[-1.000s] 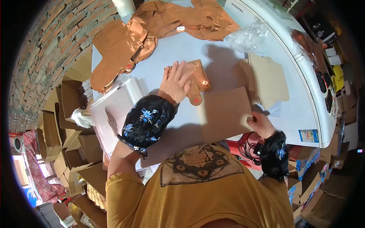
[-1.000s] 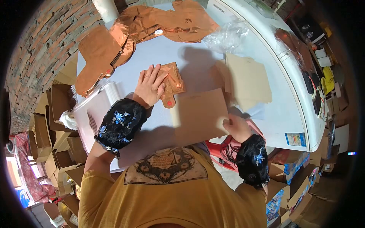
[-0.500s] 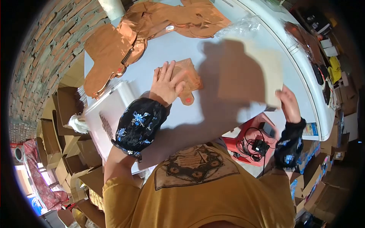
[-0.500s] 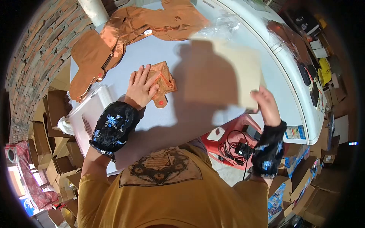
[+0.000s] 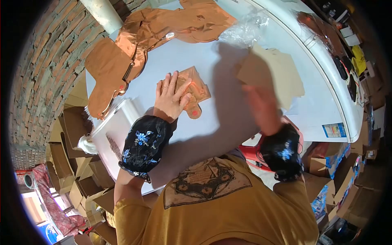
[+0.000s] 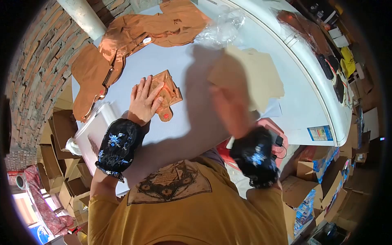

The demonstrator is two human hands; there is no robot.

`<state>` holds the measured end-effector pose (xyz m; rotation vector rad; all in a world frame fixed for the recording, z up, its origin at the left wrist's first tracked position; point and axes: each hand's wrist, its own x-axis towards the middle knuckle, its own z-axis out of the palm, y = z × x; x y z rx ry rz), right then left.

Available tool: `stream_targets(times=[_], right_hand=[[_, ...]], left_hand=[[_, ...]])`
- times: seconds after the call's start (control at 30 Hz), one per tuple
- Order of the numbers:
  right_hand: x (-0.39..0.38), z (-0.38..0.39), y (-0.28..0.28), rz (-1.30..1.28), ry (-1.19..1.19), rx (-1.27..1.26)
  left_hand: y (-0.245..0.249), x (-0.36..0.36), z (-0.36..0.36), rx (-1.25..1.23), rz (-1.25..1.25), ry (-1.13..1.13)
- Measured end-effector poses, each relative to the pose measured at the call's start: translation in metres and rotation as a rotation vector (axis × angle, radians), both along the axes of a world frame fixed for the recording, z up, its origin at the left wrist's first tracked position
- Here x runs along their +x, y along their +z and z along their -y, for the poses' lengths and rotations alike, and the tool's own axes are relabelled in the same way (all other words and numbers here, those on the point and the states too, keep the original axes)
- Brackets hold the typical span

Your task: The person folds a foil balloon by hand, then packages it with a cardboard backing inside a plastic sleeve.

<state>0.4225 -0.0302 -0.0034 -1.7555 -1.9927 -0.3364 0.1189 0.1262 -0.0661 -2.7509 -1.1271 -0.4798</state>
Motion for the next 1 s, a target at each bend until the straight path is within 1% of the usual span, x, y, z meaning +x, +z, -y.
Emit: stream_targets(times=[0.03,0.07,0.17,0.27,0.37,0.43,0.47,0.57,0.67,0.77,0.87,0.97,1.0], right_hand=[[-0.031,-0.01,0.002,-0.211,0.109,-0.174],[-0.039,-0.026,-0.019,0.084,0.333,-0.04],[-0.068,-0.057,-0.03,-0.21,0.45,-0.075],[-0.081,-0.078,-0.023,-0.17,0.545,-0.014],[-0.084,-0.095,-0.032,-0.217,0.688,0.007],[-0.087,-0.102,-0.04,-0.295,0.638,-0.012],[-0.089,-0.104,-0.044,-0.336,0.61,-0.024],[-0.089,-0.11,-0.051,-0.373,0.56,-0.127],[-0.094,-0.11,-0.044,-0.381,0.534,-0.152],[-0.099,-0.108,-0.04,-0.388,0.441,-0.107],[-0.107,-0.092,-0.025,-0.175,0.517,0.055],[-0.107,-0.084,-0.045,-0.158,0.633,-0.023],[-0.107,-0.082,-0.044,-0.14,0.618,-0.01]], left_hand=[[0.001,0.0,0.0,0.001,-0.003,-0.003],[0.001,-0.001,0.0,0.001,-0.003,-0.002],[0.0,-0.001,0.0,-0.029,0.03,-0.017],[0.0,-0.001,-0.001,-0.05,0.061,-0.022],[0.001,-0.001,-0.001,-0.099,0.072,-0.012],[0.002,-0.001,-0.002,-0.182,0.098,0.003],[0.003,-0.002,-0.003,-0.316,0.123,0.013],[0.018,-0.002,-0.004,-0.448,0.129,0.025],[0.007,-0.005,-0.007,-0.387,0.151,-0.002],[0.0,-0.005,-0.008,-0.314,0.129,-0.013],[-0.002,-0.006,-0.008,-0.304,0.126,-0.011],[-0.002,-0.004,-0.006,-0.285,0.103,0.0],[-0.002,-0.003,-0.008,-0.294,0.111,-0.001]])
